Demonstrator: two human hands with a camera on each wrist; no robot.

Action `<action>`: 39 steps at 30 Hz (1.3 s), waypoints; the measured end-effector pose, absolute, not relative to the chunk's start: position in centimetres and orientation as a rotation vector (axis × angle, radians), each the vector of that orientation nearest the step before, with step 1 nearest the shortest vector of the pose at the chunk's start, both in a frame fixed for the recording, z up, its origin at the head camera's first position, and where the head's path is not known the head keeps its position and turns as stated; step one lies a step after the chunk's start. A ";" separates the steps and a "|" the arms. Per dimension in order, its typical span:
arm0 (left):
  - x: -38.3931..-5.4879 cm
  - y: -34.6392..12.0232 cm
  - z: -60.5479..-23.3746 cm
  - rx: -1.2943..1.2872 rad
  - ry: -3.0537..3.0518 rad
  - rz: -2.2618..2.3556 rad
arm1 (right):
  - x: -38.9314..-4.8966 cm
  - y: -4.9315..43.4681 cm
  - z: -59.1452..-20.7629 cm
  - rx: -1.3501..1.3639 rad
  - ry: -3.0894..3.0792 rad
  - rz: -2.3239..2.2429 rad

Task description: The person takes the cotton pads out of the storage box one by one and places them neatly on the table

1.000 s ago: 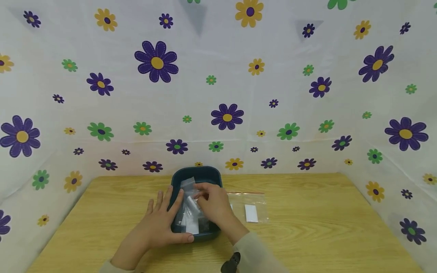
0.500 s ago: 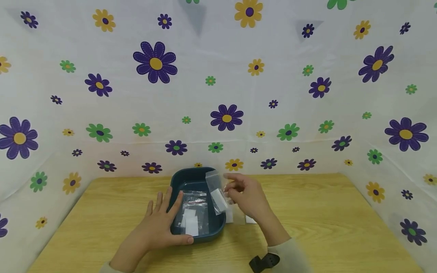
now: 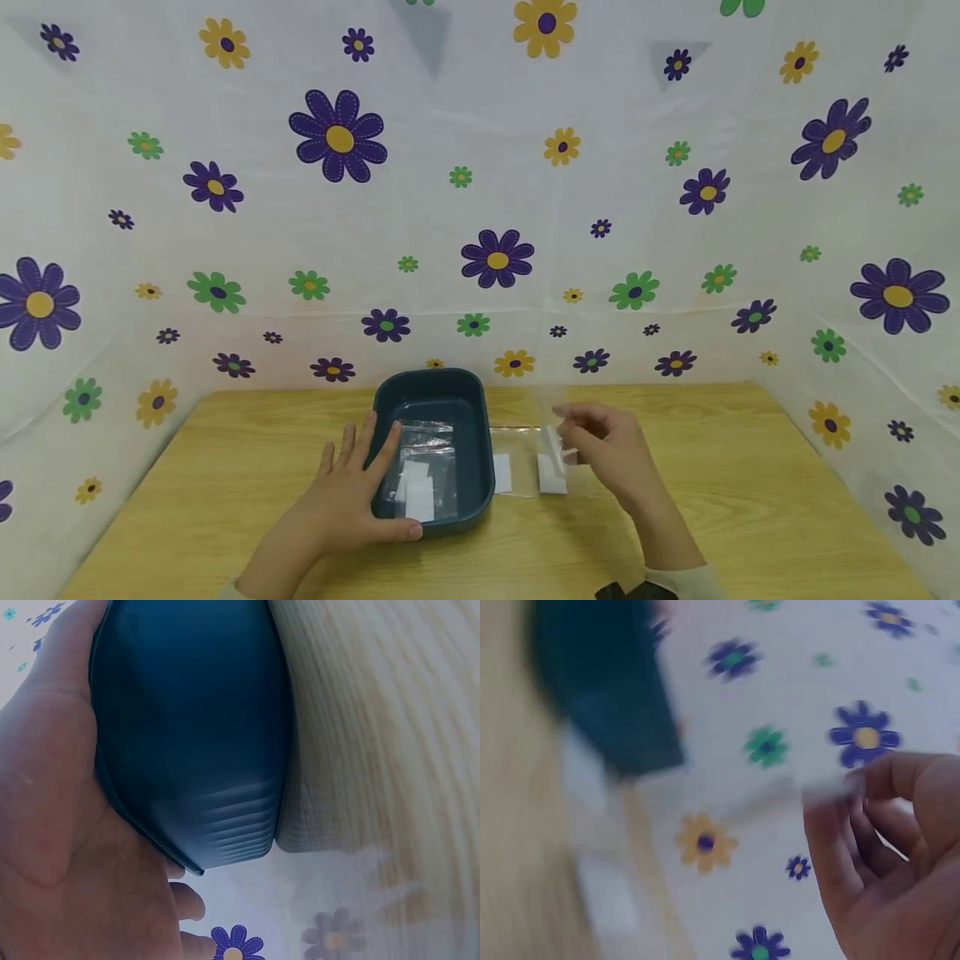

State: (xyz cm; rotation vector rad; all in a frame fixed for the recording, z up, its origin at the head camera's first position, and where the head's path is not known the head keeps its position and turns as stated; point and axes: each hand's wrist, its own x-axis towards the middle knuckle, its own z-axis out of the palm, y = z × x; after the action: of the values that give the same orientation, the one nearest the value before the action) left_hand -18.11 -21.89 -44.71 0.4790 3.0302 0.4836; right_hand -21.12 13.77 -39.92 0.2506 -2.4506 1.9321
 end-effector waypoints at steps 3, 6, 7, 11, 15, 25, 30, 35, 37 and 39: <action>-18.2 -21.9 -44.7 0.473 3.034 0.471 | -20.9 14.9 -39.2 0.237 -2.473 1.944; -18.2 -21.9 -44.5 0.463 3.025 0.474 | -20.8 15.8 -38.9 0.222 -2.559 1.745; -18.2 -21.9 -44.5 0.460 3.023 0.476 | -20.9 16.1 -38.8 0.231 -2.567 1.739; -18.2 -21.8 -44.5 0.455 3.015 0.496 | -20.9 16.7 -38.8 0.279 -2.505 1.980; -18.1 -21.8 -44.6 0.450 3.008 0.507 | -21.0 16.9 -38.9 0.219 -2.520 1.870; -18.1 -21.9 -44.7 0.463 2.997 0.521 | -21.3 17.4 -39.2 0.168 -2.444 2.003; -18.0 -21.9 -44.7 0.456 2.989 0.518 | -21.2 17.8 -39.4 0.103 -2.454 2.015; -18.1 -21.7 -44.7 0.436 3.001 0.487 | -21.6 18.0 -39.9 0.029 -2.523 1.884; -18.1 -21.8 -44.6 0.435 3.000 0.484 | -21.7 18.0 -40.1 0.024 -2.533 1.857; -18.1 -21.9 -44.6 0.442 3.003 0.491 | -21.9 18.0 -40.2 0.019 -2.533 1.847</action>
State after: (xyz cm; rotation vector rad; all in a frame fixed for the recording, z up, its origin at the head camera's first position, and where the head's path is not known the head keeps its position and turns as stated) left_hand -18.12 -21.88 -44.57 0.4418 3.0028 0.4914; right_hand -21.86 18.00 -40.17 0.0186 -2.5332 1.8468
